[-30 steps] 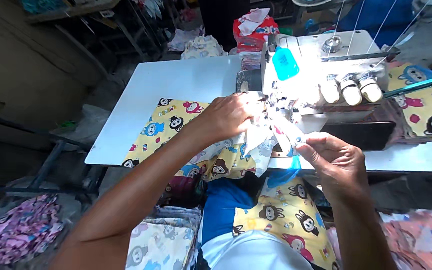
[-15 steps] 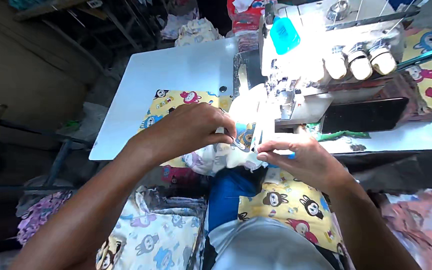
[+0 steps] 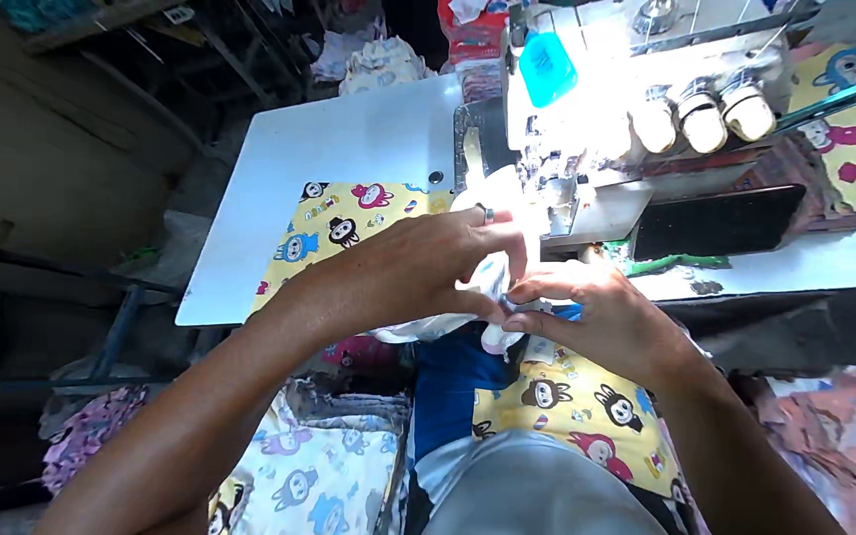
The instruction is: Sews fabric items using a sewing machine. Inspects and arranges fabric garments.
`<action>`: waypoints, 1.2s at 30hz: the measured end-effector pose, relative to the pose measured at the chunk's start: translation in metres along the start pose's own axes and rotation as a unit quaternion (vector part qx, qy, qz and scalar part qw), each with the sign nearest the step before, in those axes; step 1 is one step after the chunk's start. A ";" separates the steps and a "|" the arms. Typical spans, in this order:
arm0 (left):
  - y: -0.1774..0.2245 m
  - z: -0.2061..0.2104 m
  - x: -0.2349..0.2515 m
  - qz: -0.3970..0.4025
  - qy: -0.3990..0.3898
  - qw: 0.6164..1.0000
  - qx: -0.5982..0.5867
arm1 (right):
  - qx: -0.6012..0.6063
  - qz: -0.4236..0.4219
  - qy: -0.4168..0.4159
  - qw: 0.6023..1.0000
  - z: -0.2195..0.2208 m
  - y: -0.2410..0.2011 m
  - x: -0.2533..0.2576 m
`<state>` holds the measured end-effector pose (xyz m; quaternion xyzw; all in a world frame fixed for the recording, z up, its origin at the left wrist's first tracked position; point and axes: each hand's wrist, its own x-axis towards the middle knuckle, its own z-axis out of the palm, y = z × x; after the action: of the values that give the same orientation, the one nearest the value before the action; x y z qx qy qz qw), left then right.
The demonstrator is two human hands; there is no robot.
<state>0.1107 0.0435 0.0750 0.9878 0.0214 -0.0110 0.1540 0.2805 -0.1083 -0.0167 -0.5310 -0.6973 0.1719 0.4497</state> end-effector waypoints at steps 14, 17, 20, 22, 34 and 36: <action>-0.015 -0.051 -0.014 -0.084 0.011 0.987 0.135 | 0.048 0.204 0.048 0.977 0.011 0.013 -0.017; -0.031 -0.058 -0.019 -0.056 0.029 0.997 0.052 | 0.123 0.284 -0.142 0.940 0.032 0.026 -0.009; -0.022 -0.059 -0.013 -0.044 0.043 0.998 -0.004 | 0.126 0.141 -0.076 0.979 0.073 0.023 0.013; -0.020 -0.061 -0.011 -0.047 0.052 0.998 0.003 | 0.088 -0.005 0.095 0.992 0.106 0.020 0.031; -0.052 -0.030 -0.033 -0.149 0.065 0.987 -0.011 | -0.062 -0.025 0.103 0.992 0.093 0.052 0.015; -0.051 -0.029 -0.031 -0.154 0.075 0.985 -0.006 | -0.089 -0.046 0.181 0.978 0.074 0.043 0.023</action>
<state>0.0774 0.0994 0.0885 0.9697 0.1849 0.0398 0.1543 0.2455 -0.0539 -0.0771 -0.5581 -0.6407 -0.0107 0.5271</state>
